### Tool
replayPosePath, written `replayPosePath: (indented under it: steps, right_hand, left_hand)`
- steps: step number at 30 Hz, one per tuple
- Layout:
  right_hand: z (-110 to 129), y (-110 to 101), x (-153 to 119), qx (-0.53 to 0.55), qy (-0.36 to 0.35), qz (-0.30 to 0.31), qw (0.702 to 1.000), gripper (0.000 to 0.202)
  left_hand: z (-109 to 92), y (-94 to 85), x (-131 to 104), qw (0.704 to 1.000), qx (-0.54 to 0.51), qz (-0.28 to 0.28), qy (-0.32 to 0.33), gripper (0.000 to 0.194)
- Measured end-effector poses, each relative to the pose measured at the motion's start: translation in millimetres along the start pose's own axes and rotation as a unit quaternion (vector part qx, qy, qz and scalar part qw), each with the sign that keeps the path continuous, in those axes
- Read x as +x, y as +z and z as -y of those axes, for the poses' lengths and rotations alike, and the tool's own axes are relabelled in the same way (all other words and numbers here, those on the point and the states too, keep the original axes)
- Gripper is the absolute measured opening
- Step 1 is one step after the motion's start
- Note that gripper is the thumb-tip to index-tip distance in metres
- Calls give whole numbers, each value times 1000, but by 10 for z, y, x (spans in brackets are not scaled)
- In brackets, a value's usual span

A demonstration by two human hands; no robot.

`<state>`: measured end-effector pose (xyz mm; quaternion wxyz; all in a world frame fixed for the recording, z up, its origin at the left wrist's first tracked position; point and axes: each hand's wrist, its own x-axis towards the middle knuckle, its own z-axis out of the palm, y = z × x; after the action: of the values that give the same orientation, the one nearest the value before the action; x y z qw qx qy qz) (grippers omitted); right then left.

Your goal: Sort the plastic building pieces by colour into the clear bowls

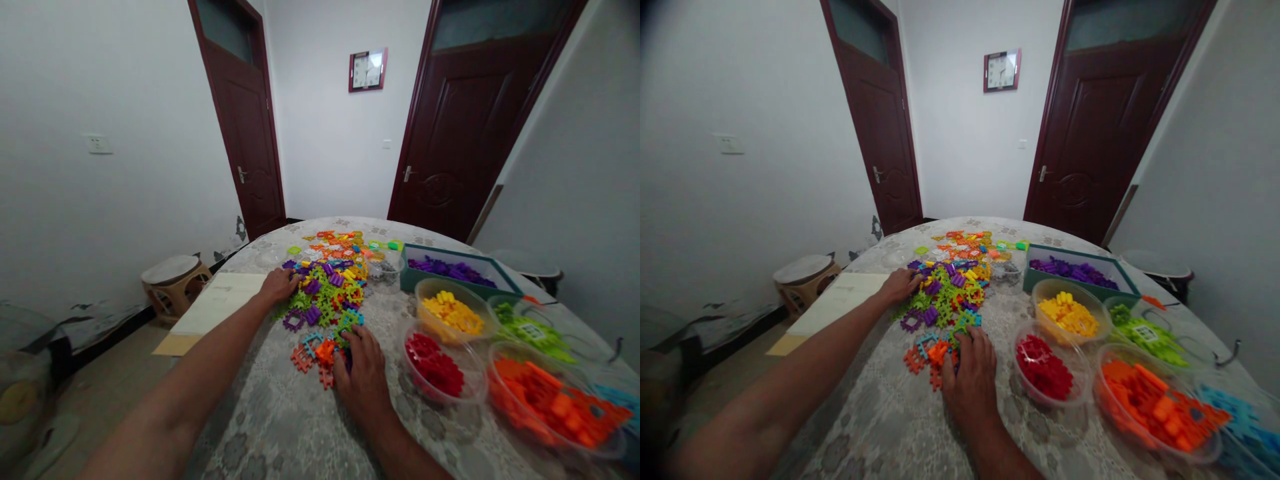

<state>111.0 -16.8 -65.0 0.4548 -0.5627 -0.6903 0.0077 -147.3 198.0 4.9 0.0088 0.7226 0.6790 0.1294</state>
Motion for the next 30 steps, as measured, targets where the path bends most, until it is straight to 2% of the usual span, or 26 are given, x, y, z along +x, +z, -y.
replayPosePath:
  steps: [4,9,15,21,26,30]
  right_hand:
    - [13,13,-3,-16,2,12,1000,34]
    - [53,4,-4,-33,-6,16,999,42]
    - [78,23,-34,-66,-36,38,996,59]
    - [80,21,-31,-81,-37,45,995,57]
    - [83,2,-15,-88,-36,36,995,56]
    - [65,16,-7,-91,-36,32,995,50]
  left_hand:
    - [-145,2,-328,1000,16,-2,-10,59]
    - [-377,-2,-791,998,19,-26,-56,61]
    - [-583,-26,-1150,995,-10,-28,-97,56]
    - [-678,-19,-1356,991,-78,-19,-107,60]
    - [-659,-46,-1394,974,-182,-18,-135,59]
    - [-724,-17,-1422,961,-247,-18,-125,55]
